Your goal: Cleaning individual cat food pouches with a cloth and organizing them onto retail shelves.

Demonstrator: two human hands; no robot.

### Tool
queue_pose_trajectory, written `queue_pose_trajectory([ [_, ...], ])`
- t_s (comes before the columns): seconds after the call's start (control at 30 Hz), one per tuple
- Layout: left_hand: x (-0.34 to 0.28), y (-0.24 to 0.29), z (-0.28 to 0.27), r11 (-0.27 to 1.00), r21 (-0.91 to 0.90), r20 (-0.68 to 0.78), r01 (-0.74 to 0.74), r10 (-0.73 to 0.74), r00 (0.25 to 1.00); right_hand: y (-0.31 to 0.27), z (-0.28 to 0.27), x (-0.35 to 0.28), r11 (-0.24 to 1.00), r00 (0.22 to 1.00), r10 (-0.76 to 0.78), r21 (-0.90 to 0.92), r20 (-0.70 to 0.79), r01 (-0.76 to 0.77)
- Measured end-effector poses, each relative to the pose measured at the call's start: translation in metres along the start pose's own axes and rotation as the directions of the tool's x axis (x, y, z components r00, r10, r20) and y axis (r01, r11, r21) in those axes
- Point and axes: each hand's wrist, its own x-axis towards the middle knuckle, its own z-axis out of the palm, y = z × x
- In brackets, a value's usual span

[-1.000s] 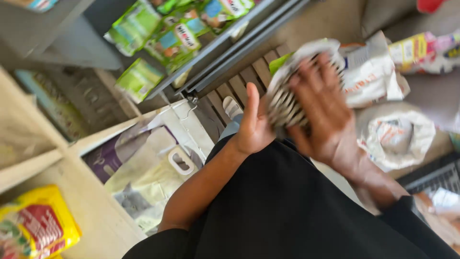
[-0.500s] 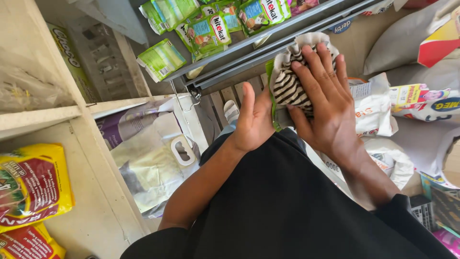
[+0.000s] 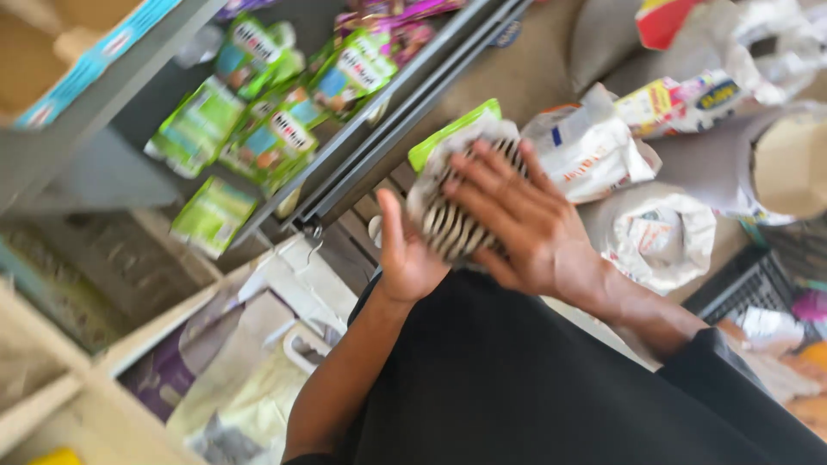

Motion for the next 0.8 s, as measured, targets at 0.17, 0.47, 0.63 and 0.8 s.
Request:
queue_pose_trajectory([
  [0.17, 0.027, -0.006, 0.012, 0.992, 0.081, 0.085, 0.099, -0.106, 0.991, 0.006, -0.012, -0.027, 0.987, 0.981, 0.16, -0.016, -0.107, -0.162],
  [0.47, 0.084, -0.042, 0.042, 0.935, 0.112, 0.05, 0.337, -0.344, 0.937, 0.037, -0.036, -0.062, 0.907, 0.882, 0.399, -0.036, -0.252, -0.421],
  [0.63, 0.116, -0.064, 0.03, 0.866, 0.207, 0.154, 0.456, -0.489, 0.859, 0.072, -0.05, -0.076, 0.895, 0.866, 0.423, -0.025, -0.266, -0.445],
  [0.8, 0.147, -0.091, 0.013, 0.806, 0.241, 0.028, 0.54, -0.562, 0.827, 0.095, -0.055, -0.088, 0.905, 0.865, 0.391, -0.042, -0.314, -0.424],
])
